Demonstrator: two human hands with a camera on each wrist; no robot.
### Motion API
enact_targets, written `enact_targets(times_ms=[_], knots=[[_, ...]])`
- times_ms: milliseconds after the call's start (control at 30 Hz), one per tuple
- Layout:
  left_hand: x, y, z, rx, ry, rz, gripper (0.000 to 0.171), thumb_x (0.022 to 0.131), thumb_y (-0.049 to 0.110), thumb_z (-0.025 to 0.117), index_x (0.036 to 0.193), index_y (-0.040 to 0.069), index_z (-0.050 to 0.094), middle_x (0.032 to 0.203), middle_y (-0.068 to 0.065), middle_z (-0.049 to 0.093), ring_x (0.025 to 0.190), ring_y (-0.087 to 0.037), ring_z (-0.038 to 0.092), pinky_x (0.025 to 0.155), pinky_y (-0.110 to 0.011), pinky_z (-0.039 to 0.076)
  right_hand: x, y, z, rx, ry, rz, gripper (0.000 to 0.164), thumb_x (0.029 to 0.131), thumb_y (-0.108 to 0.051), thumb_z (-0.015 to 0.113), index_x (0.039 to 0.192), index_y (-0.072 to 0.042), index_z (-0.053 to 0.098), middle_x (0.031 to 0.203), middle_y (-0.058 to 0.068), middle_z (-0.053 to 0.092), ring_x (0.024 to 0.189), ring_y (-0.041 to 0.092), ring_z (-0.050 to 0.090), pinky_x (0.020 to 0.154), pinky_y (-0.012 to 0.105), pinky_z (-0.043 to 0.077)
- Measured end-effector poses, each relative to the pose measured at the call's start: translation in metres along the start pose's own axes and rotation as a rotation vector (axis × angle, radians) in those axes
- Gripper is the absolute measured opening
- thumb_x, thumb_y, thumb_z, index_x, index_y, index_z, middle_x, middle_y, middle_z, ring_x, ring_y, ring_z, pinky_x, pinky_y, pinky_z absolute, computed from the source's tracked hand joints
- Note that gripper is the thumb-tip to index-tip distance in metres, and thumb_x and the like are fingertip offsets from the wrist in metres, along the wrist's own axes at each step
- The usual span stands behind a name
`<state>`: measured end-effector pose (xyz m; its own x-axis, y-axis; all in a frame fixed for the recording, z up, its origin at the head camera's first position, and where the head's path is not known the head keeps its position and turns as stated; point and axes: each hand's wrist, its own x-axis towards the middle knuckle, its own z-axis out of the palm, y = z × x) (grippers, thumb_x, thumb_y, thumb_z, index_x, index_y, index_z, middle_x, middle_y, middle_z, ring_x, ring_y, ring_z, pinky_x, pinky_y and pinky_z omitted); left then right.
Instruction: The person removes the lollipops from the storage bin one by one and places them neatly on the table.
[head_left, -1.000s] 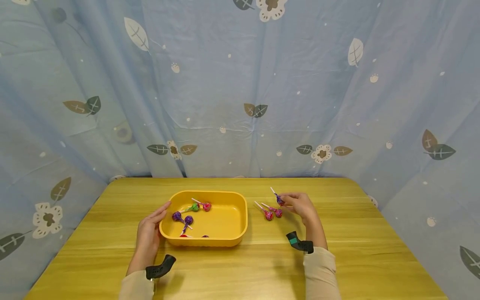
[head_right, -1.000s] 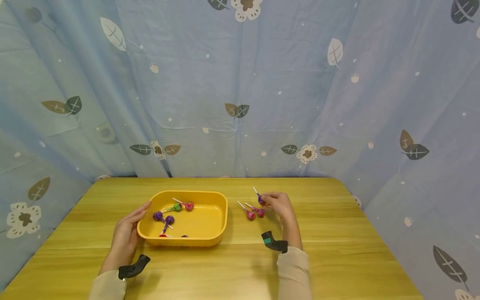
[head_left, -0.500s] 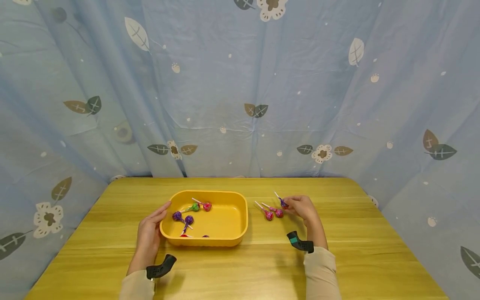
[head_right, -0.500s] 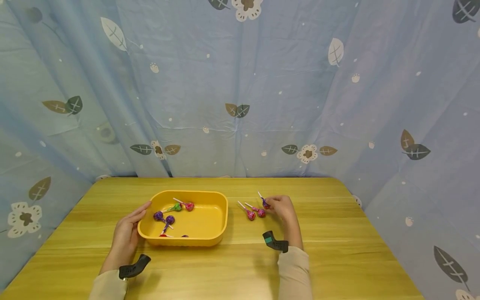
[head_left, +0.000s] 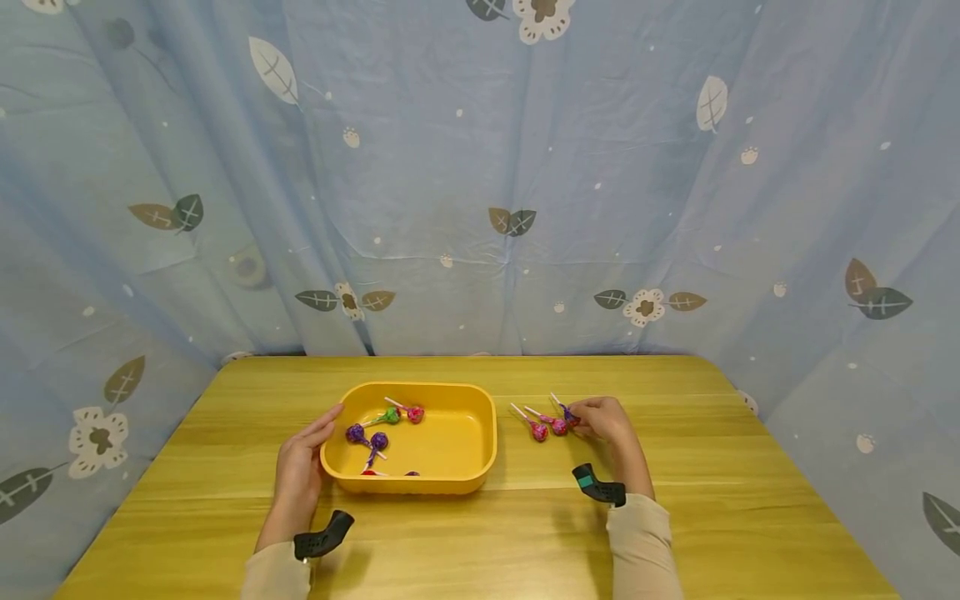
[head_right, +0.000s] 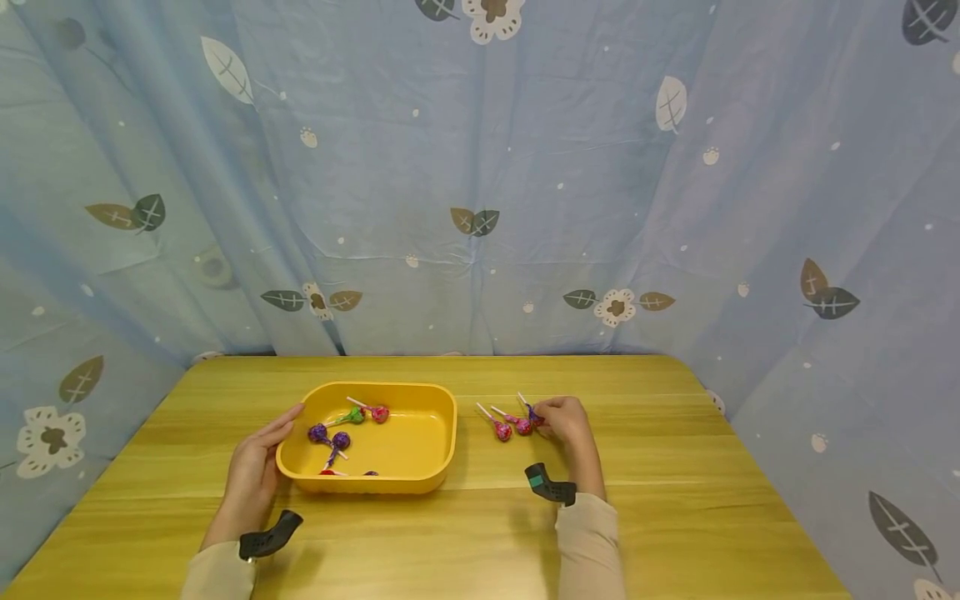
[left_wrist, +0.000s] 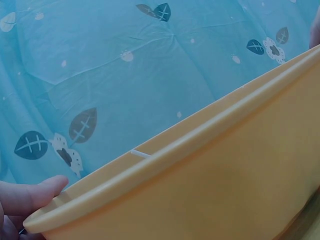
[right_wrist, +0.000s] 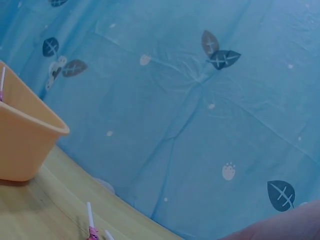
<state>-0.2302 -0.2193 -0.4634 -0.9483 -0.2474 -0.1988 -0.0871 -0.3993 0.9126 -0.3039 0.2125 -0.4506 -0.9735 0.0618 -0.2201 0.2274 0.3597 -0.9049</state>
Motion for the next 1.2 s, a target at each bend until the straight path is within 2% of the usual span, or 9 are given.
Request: enact_targets(times_ms=[300, 533, 700, 900, 1200], knots=[[0.0009, -0.0003, 0.0002, -0.005, 0.012, 0.006, 0.034, 0.102, 0.009, 0.047, 0.135, 0.005, 0.054, 0.148, -0.006, 0.042, 0.141, -0.013, 0.026, 0.113, -0.028, 0.023, 0.0036, 0.0042, 0.002, -0.044, 0.019, 0.017, 0.028, 0.095, -0.006, 0.057, 0.114, 0.013, 0.064, 0.096, 0.017, 0.062, 0.079, 0.021, 0.062, 0.074, 0.033, 0.057], [0.0007, 0.0, 0.0008, -0.006, 0.013, 0.006, 0.033, 0.102, 0.008, 0.047, 0.134, 0.004, 0.054, 0.146, -0.005, 0.044, 0.141, -0.013, 0.027, 0.113, -0.028, 0.023, 0.0038, 0.0048, 0.0029, -0.083, 0.01, 0.017, 0.027, 0.094, -0.006, 0.058, 0.113, 0.012, 0.065, 0.1, 0.019, 0.063, 0.084, 0.023, 0.061, 0.075, 0.033, 0.057], [0.0001, 0.0004, 0.0015, -0.007, 0.016, 0.004, 0.033, 0.101, 0.007, 0.047, 0.134, 0.003, 0.053, 0.144, -0.003, 0.047, 0.141, -0.013, 0.028, 0.113, -0.028, 0.024, 0.0038, 0.006, 0.0035, -0.092, 0.008, 0.02, 0.026, 0.094, -0.005, 0.059, 0.112, 0.012, 0.066, 0.1, 0.018, 0.064, 0.084, 0.024, 0.061, 0.075, 0.033, 0.057], [-0.0005, 0.0006, 0.0012, -0.01, 0.007, 0.004, 0.033, 0.102, 0.007, 0.046, 0.134, 0.004, 0.053, 0.147, -0.005, 0.043, 0.141, -0.013, 0.027, 0.113, -0.028, 0.023, 0.0021, 0.0039, 0.0052, -0.081, -0.017, 0.019, 0.026, 0.095, -0.007, 0.059, 0.112, 0.012, 0.065, 0.099, 0.018, 0.064, 0.086, 0.025, 0.063, 0.075, 0.033, 0.057], [-0.0005, -0.0004, 0.0001, -0.004, 0.013, 0.011, 0.032, 0.102, 0.008, 0.047, 0.131, 0.009, 0.061, 0.136, 0.005, 0.055, 0.141, -0.014, 0.027, 0.114, -0.029, 0.023, -0.0018, 0.0016, 0.0058, -0.073, -0.053, 0.027, 0.029, 0.096, -0.01, 0.059, 0.115, 0.012, 0.064, 0.095, 0.016, 0.063, 0.085, 0.028, 0.063, 0.074, 0.034, 0.057]])
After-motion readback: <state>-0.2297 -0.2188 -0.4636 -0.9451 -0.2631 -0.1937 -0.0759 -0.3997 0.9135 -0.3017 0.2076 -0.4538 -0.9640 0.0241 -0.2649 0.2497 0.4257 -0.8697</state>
